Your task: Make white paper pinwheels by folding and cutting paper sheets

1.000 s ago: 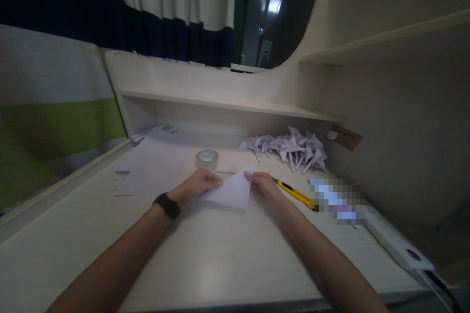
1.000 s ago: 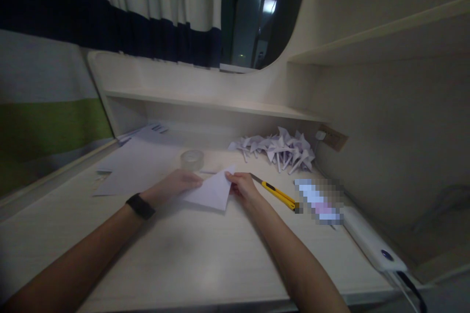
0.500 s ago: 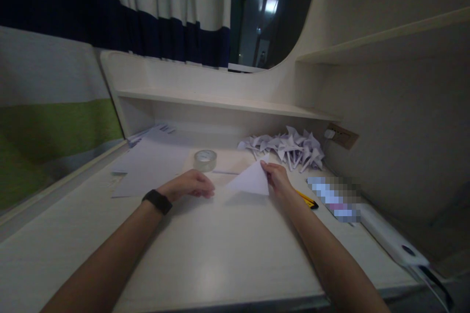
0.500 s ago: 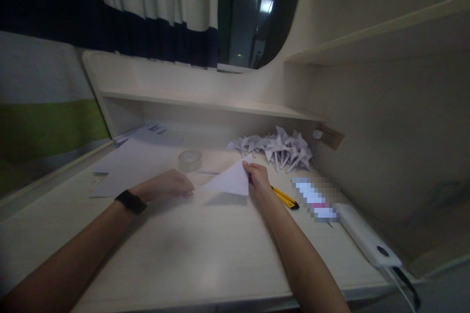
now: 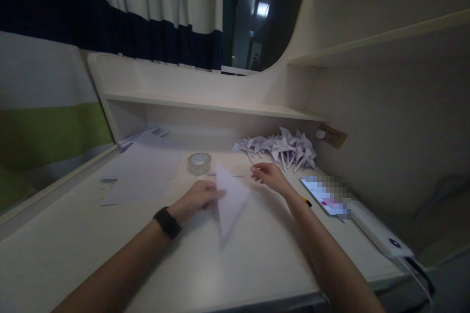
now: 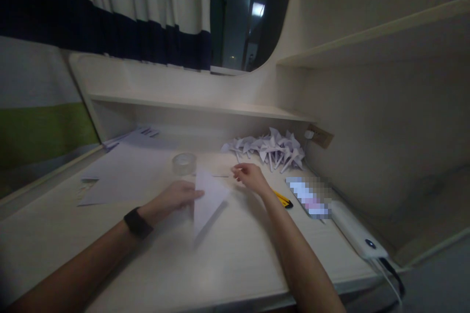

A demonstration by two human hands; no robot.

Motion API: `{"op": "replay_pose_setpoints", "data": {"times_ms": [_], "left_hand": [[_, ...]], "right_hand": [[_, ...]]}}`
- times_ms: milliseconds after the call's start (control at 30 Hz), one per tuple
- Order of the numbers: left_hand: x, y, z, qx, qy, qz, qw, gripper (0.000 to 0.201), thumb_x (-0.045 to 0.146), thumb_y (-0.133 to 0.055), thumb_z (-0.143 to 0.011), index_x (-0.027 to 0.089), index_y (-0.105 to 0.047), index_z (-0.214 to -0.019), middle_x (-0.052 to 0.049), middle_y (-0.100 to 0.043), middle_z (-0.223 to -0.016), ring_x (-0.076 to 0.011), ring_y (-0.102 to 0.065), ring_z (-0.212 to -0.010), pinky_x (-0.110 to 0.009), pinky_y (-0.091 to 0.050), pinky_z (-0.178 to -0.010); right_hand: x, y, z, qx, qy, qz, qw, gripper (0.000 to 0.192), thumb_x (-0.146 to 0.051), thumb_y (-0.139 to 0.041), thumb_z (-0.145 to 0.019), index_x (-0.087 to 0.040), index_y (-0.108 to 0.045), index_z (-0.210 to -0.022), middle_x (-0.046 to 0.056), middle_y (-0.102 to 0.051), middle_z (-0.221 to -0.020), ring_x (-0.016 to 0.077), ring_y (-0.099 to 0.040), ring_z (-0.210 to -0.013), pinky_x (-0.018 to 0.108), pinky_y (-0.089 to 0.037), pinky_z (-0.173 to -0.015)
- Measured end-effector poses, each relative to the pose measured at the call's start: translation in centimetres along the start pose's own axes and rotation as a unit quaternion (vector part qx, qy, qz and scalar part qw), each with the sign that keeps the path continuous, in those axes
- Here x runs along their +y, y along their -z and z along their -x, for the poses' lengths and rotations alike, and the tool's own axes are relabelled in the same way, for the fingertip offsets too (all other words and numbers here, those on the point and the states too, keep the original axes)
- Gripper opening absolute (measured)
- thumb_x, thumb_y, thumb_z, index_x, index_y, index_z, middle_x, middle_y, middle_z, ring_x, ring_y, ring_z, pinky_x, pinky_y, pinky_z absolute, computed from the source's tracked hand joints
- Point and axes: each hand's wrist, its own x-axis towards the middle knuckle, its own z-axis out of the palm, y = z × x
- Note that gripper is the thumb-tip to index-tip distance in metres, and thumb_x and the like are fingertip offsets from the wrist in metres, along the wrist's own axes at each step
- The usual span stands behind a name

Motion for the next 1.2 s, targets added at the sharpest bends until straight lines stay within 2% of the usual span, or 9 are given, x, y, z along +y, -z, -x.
{"op": "replay_pose_setpoints", "data": {"times_ms": [67, 167, 400, 500, 600, 767, 900, 1033, 1200], "left_hand": [[0.1, -0.3, 0.1, 0.024, 0.027, 0.064, 0.997, 0.030, 0.041, -0.070, -0.075, 0.012, -0.065, -0.079, -0.004, -0.065, -0.072, -0.0107, -0.055, -0.057, -0.020, -0.035, -0.048], [0.3, -1.1, 0.3, 0.056, 0.064, 0.159, 0.984, 0.034, 0.037, -0.075, -0.072, 0.013, -0.064, -0.093, -0.010, -0.069, -0.097, -0.0172, -0.064, -0.080, -0.027, -0.050, -0.067], [-1.6, -2.6, 2.7, 0.089, 0.063, 0.209, 0.972, 0.035, 0.044, -0.073, -0.073, 0.013, -0.063, -0.086, -0.014, -0.071, -0.096, -0.0208, -0.068, -0.084, -0.035, -0.052, -0.084], [-1.9, -2.4, 5.3, 0.058, 0.110, 0.120, 0.985, 0.045, 0.058, -0.065, -0.075, 0.013, -0.064, -0.079, -0.013, -0.072, -0.085, -0.0211, -0.068, -0.072, -0.034, -0.054, -0.068], [-0.8, -2.2, 7.9, 0.021, 0.115, -0.122, 0.986, 0.057, 0.064, -0.050, -0.082, 0.014, -0.060, -0.057, -0.008, -0.065, -0.055, -0.0181, -0.060, -0.048, -0.029, -0.046, -0.049], [1.0, -1.9, 7.1, 0.083, -0.162, -0.455, 0.872, 0.043, 0.045, -0.038, -0.095, 0.018, -0.068, -0.079, -0.008, -0.071, -0.078, -0.0214, -0.066, -0.076, -0.034, -0.049, -0.074], [-0.2, -1.6, 2.3, 0.036, -0.271, -0.501, 0.821, 0.043, 0.039, -0.036, -0.097, 0.019, -0.052, -0.132, -0.010, -0.051, -0.139, -0.0274, -0.036, -0.136, -0.047, -0.024, -0.112], [-2.5, -1.7, -0.2, -0.014, -0.243, -0.509, 0.826, 0.052, 0.043, -0.031, -0.098, 0.023, -0.032, -0.146, -0.007, -0.034, -0.152, -0.0267, -0.022, -0.142, -0.051, -0.016, -0.114], [-3.7, -2.1, 0.2, 0.009, -0.226, -0.496, 0.838, 0.047, 0.041, -0.029, -0.100, 0.022, -0.042, -0.141, -0.009, -0.047, -0.144, -0.0266, -0.035, -0.136, -0.051, -0.021, -0.113]], "right_hand": [[1.9, 2.7, 0.6, 0.060, -0.004, 0.185, 0.981, 0.039, -0.046, -0.057, -0.084, -0.015, -0.069, -0.105, 0.012, -0.072, -0.094, 0.0217, -0.066, -0.083, 0.029, -0.046, -0.071], [4.3, 4.9, 2.3, 0.034, -0.041, 0.327, 0.944, 0.040, -0.043, -0.060, -0.081, -0.015, -0.069, -0.108, 0.014, -0.069, -0.110, 0.0261, -0.063, -0.099, 0.030, -0.043, -0.080], [5.5, 4.8, 4.2, -0.015, -0.055, 0.407, 0.911, 0.028, -0.033, -0.052, -0.087, -0.015, -0.072, -0.095, 0.015, -0.070, -0.100, 0.0234, -0.064, -0.087, 0.028, -0.040, -0.073], [5.1, 4.5, 4.3, -0.021, -0.038, 0.392, 0.919, 0.026, -0.028, -0.052, -0.088, -0.015, -0.072, -0.098, 0.013, -0.069, -0.101, 0.0209, -0.063, -0.089, 0.026, -0.040, -0.075], [4.2, 4.0, 4.7, -0.038, 0.009, 0.359, 0.933, 0.026, -0.027, -0.051, -0.088, -0.015, -0.072, -0.099, 0.012, -0.070, -0.099, 0.0206, -0.062, -0.089, 0.025, -0.040, -0.076], [1.3, 2.6, 6.0, -0.092, 0.083, 0.314, 0.941, 0.024, -0.024, -0.052, -0.087, -0.016, -0.072, -0.099, 0.011, -0.071, -0.096, 0.0218, -0.061, -0.091, 0.027, -0.039, -0.079], [-0.2, 1.6, 6.9, -0.103, 0.106, 0.317, 0.937, 0.019, -0.021, -0.053, -0.086, -0.017, -0.071, -0.094, 0.010, -0.070, -0.093, 0.0215, -0.060, -0.089, 0.029, -0.039, -0.080], [0.0, 1.1, 7.7, -0.096, 0.117, 0.321, 0.935, 0.018, -0.020, -0.055, -0.086, -0.017, -0.070, -0.096, 0.011, -0.068, -0.095, 0.0220, -0.058, -0.093, 0.030, -0.039, -0.082], [0.3, 0.9, 8.1, -0.112, 0.120, 0.309, 0.937, 0.019, -0.021, -0.055, -0.087, -0.016, -0.070, -0.099, 0.011, -0.067, -0.095, 0.0210, -0.058, -0.093, 0.029, -0.039, -0.084]]}}
